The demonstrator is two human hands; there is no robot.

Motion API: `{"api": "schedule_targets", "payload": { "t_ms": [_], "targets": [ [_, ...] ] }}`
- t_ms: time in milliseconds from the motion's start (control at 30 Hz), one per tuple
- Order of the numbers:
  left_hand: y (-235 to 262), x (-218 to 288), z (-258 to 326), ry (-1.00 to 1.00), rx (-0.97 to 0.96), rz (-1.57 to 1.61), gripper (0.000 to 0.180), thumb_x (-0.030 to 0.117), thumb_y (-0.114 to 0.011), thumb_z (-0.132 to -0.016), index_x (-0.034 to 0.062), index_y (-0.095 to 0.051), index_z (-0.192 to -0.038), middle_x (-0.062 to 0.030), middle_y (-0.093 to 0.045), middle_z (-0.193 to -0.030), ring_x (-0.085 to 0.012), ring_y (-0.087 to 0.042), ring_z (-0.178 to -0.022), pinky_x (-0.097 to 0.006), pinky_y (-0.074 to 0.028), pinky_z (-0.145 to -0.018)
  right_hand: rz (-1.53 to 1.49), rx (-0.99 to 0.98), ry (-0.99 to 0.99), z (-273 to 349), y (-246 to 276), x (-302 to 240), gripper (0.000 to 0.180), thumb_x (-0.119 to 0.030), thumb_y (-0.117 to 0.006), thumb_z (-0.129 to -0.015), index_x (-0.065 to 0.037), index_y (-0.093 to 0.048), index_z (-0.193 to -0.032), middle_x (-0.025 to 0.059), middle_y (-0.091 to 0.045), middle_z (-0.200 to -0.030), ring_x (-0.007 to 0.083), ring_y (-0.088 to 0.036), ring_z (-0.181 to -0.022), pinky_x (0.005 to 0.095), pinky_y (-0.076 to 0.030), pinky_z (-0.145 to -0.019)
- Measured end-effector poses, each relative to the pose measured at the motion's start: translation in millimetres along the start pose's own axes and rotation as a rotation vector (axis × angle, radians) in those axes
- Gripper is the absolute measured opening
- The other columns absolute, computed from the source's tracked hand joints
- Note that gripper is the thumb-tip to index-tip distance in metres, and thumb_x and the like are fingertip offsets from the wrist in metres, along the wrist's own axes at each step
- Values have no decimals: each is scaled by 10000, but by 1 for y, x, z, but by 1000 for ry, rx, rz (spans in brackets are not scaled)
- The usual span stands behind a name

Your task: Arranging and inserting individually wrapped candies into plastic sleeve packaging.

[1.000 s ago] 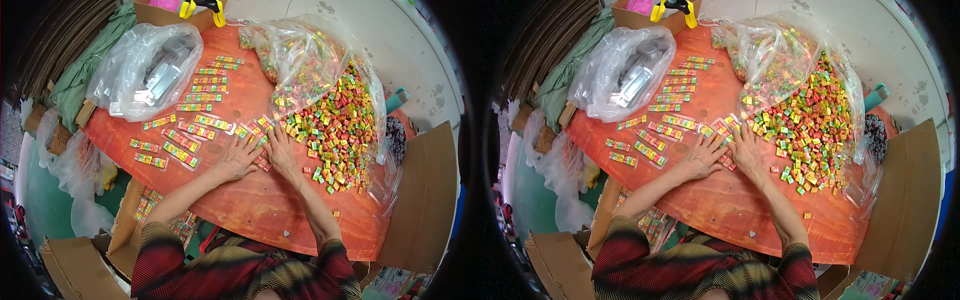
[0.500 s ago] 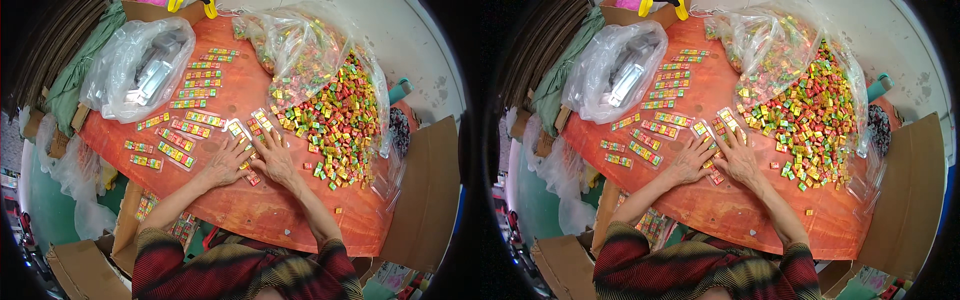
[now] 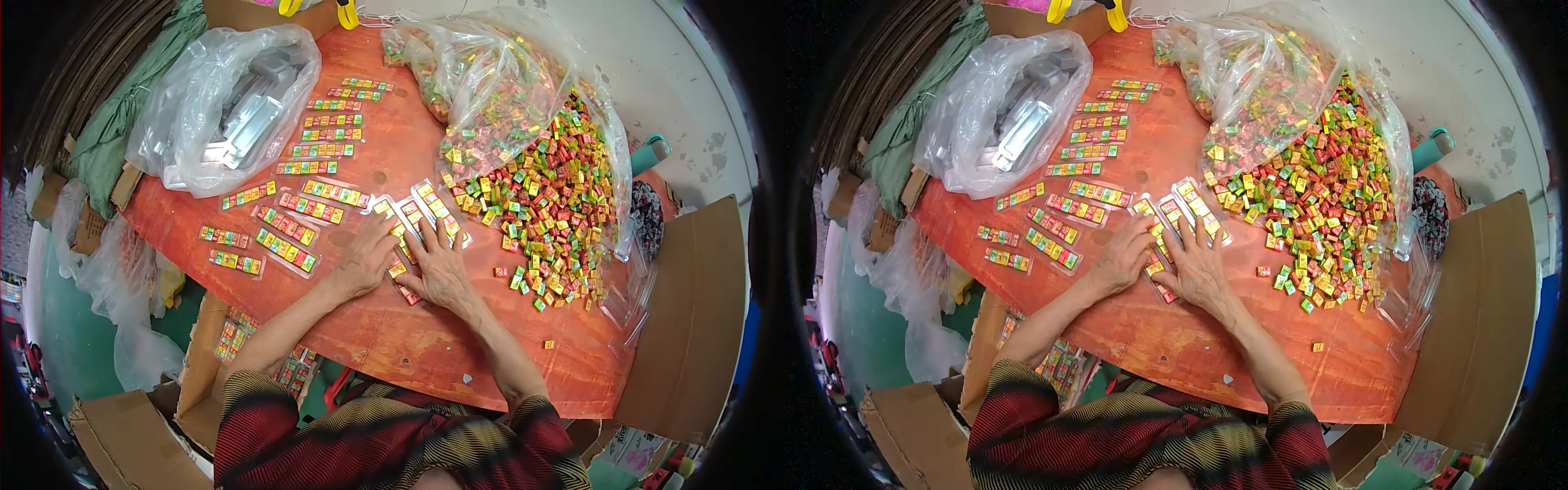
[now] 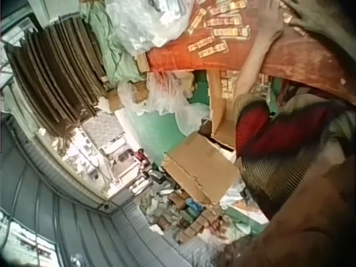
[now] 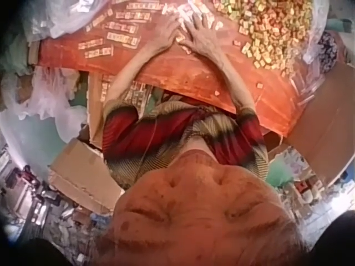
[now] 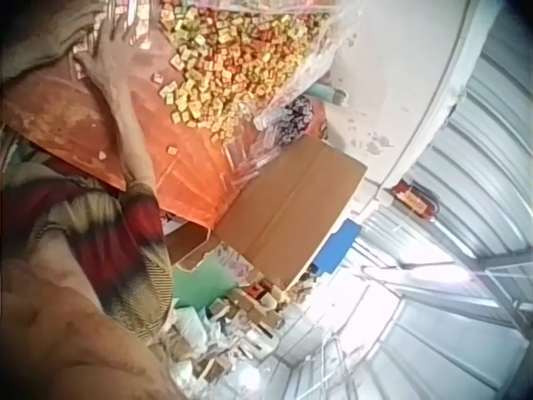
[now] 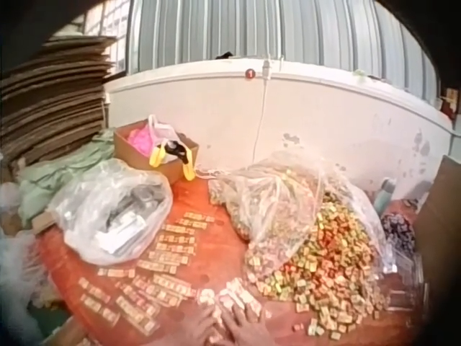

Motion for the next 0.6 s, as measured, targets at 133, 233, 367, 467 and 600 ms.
{"api": "schedule_targets", "payload": {
  "t_ms": [133,233,367,467,600],
  "targets": [
    [28,-15,-15,39,134,-303,283,134,-531,-818,28,-526,-1081,-178,-422,-1280,-383,-346,-1226,-497,-260,-1008,67,14,-115,1,-8,-1,674,-478,-559,-765,-99,-396,-1298,218,-294,-1358,456,-239,-1254,654,-168,-950],
    [33,-51,-22,278,17,-479,345,159,-509,-841,44,-505,-1165,-177,-455,-1247,-377,-347,-1216,-490,-283,-986,62,36,-165,-7,-7,-1,647,-474,-531,-790,-76,-409,-1286,227,-281,-1366,456,-233,-1258,665,-174,-940],
    [32,-62,-12,290,37,-479,348,164,-501,-848,45,-499,-1176,-175,-458,-1244,-363,-373,-1198,-454,-312,-974,66,82,-212,-19,-9,1,613,-453,-511,-817,-58,-414,-1276,230,-308,-1339,459,-233,-1257,663,-173,-947],
    [36,-63,-8,326,38,-486,349,161,-503,-847,43,-498,-1176,-178,-449,-1254,-363,-377,-1196,-454,-311,-978,58,108,-204,-28,-10,4,594,-431,-512,-823,-56,-415,-1273,229,-310,-1336,460,-241,-1252,657,-178,-951],
    [42,-64,-1,320,60,-480,349,162,-497,-851,41,-493,-1179,-192,-432,-1269,-368,-369,-1204,-458,-299,-991,27,123,-210,-47,-13,4,597,-431,-517,-817,-61,-416,-1274,230,-311,-1336,451,-248,-1250,648,-187,-954]
  ]
}}
Point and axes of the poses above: each hand's wrist, its own z-axis away from the middle knuckle, its own y-axis out of the back of the hand, x = y × z, the point moved 7 cm from there along -z, towards the middle knuckle
